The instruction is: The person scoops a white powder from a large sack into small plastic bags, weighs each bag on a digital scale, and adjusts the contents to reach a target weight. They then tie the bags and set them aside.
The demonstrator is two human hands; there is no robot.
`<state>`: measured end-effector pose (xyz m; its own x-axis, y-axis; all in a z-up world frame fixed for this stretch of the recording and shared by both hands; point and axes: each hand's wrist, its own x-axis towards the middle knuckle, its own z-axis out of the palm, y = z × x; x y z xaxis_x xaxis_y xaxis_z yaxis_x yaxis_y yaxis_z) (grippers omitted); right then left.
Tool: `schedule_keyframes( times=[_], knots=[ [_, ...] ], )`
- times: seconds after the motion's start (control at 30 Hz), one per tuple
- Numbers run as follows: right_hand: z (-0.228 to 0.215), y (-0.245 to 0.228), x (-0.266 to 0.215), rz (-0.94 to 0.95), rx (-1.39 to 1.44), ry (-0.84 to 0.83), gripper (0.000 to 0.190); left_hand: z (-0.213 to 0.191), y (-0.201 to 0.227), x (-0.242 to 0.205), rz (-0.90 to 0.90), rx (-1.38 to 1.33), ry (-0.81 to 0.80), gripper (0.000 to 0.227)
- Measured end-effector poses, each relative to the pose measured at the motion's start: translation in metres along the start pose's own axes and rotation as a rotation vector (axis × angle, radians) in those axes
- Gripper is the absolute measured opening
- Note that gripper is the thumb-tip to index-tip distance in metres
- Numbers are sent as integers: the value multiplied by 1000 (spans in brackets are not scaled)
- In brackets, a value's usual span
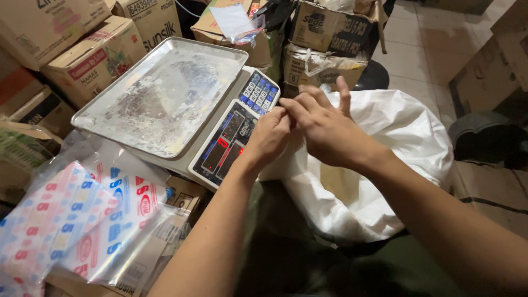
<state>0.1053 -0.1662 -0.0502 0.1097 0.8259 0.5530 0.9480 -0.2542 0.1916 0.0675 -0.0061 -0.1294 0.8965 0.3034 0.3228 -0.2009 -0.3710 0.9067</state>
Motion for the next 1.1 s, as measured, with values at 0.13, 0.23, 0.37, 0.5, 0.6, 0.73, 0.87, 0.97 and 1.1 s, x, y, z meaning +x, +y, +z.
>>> schedule_keyframes(
  times=[0.13,0.23,0.37,0.5,0.6,0.73,0.87,0.97,1.1],
  knots=[
    [3,19,-9,297,215,-289,24,-4,6,-1,99,142,-48,30],
    [4,32,-17,415,421,-416,26,-13,16,-6,191,281,-147,30],
    [3,51,-32,377,702,-517,30,-34,36,-13,388,522,-311,30],
    [11,71,-47,331,918,-503,34,-42,59,-17,291,717,-411,39],
    [26,76,-63,455,1313,-418,35,-39,72,-18,332,698,-389,30],
    [51,68,-77,599,2012,-287,37,-32,83,-5,220,427,-390,26],
    [50,61,-71,737,2264,-118,42,-18,95,11,-66,-120,-462,29],
    [42,46,-59,643,2493,-64,43,-2,107,27,-339,-446,-334,27],
    [31,19,-59,207,2923,-40,38,5,120,40,-624,-670,-271,16]
  ],
)
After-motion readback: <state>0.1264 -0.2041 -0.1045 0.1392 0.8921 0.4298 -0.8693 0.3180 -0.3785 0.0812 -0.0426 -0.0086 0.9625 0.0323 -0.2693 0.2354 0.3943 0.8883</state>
